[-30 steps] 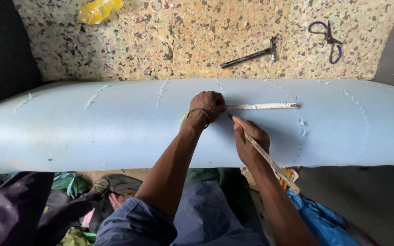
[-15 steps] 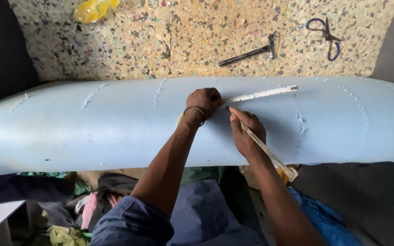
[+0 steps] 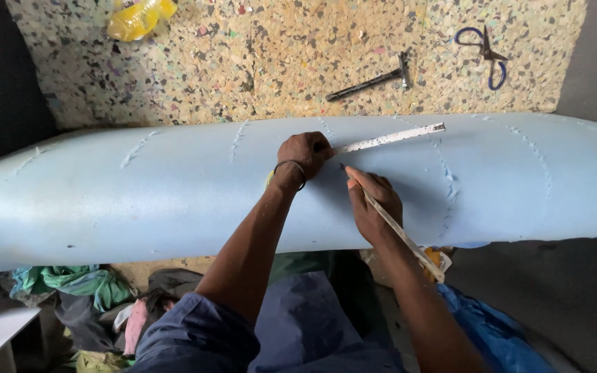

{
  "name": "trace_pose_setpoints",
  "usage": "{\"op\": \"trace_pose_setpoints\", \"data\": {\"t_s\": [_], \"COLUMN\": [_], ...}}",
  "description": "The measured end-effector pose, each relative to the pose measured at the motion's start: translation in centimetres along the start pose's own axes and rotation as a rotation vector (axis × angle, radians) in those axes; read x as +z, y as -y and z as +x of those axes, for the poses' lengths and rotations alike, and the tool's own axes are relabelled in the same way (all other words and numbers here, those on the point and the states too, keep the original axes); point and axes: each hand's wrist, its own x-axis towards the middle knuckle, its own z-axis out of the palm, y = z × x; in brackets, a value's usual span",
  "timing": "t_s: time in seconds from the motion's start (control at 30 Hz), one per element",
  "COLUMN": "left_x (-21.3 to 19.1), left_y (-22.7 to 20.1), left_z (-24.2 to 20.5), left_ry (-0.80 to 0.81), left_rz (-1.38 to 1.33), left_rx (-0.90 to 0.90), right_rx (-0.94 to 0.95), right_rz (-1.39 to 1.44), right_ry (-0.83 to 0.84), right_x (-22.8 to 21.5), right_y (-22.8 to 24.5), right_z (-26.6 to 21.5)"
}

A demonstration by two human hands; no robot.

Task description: Measuring and marking intervals on a foam bolster using a flexible metal ruler and a marking stick

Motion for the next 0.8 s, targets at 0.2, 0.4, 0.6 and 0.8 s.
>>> {"op": "trace_pose_setpoints", "data": {"t_s": [0.2,0.4,0.6,0.8], "left_x": [0.0,1.8,5.6,9.1], "left_y": [0.4,1.9,3.1,3.7], "left_z": [0.5,-3.0,-10.3,-11.1], "left_ry": [0.009,-0.267,-0.382,-0.405], "left_rz": [-0.028,0.083,0.162,0.264], "left_rx": [0.0,0.365,0.499,0.501], "right_rx": [0.051,0.243,0.294,0.317], "right_rz": [0.044,0.039,0.09,0.395], "right_ry": [-0.027,-0.239,-0.163,0.137], "right_x": [-0.4,-2.6,-5.6,-7.9], "right_y": [1.3,-0.4,-1.7,-1.7], "right_z": [-4.2,-12.7,-17.7,-19.9]}}
